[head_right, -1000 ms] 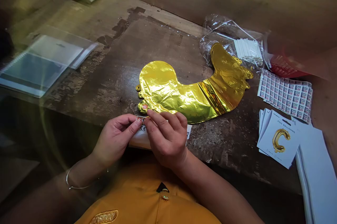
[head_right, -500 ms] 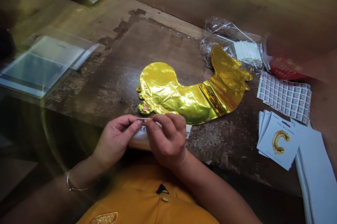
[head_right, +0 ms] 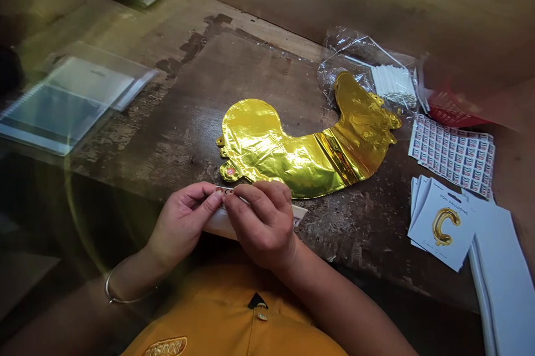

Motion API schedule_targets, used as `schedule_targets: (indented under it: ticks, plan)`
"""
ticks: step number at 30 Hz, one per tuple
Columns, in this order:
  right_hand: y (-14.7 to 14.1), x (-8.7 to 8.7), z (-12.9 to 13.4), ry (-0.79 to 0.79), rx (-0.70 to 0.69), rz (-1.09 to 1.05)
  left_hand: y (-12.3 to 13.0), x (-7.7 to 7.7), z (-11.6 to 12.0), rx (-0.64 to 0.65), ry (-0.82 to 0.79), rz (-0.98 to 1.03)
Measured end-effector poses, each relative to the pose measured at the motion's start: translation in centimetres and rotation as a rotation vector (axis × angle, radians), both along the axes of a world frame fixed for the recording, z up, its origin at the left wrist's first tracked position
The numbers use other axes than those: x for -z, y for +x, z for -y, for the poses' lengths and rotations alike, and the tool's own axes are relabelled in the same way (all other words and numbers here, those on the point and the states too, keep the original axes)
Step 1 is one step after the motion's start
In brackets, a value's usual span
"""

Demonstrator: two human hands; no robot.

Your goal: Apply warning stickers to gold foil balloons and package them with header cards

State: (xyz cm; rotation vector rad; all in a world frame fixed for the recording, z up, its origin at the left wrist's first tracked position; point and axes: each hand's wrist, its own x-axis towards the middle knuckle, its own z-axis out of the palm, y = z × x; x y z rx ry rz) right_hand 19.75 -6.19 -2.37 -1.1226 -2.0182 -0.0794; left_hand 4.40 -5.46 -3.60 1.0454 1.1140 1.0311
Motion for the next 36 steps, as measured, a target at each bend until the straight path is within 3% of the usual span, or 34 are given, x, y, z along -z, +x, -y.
schedule_targets:
  ticks: [5,7,11,16,20,24,32,36]
  plan:
    - [0.2,-1.2,-0.5,-0.363,0.081,-0.146,0.0,0.1,0.0,-0.004,-0.003,-0.01]
    - [0.2,-1.4,-0.7,-0.44,0.064,-0.169,0.0,0.2,0.1,0.003,0.005,-0.015]
    - [0.1,-1.3,-0.7,-0.334,0.045,-0.142,0.1,0.1,0.1,0.006,0.014,-0.031]
    - [0.3,-0.6,-0.3,-0.085,0.009,0.099,0.2,0.0,0.0,0.005,0.001,-0.035]
    - [0.6,-0.1,-0.3,-0.021,-0.023,0.151,0.1,0.0,0.1,0.019,-0.003,-0.035]
    - [0.5,-0.4,-0.7,-0.058,-0.039,0.163,0.0,0.1,0.1,0.032,0.0,-0.017]
    - [0.5,-1.8,-1.1,-0.401,0.022,-0.078,0.1,0.2,0.1,0.023,-0.002,-0.025]
    - [0.3,-1.5,-1.0,-0.355,0.012,-0.086,0.0,0.2,0.2,0.023,-0.006,-0.024]
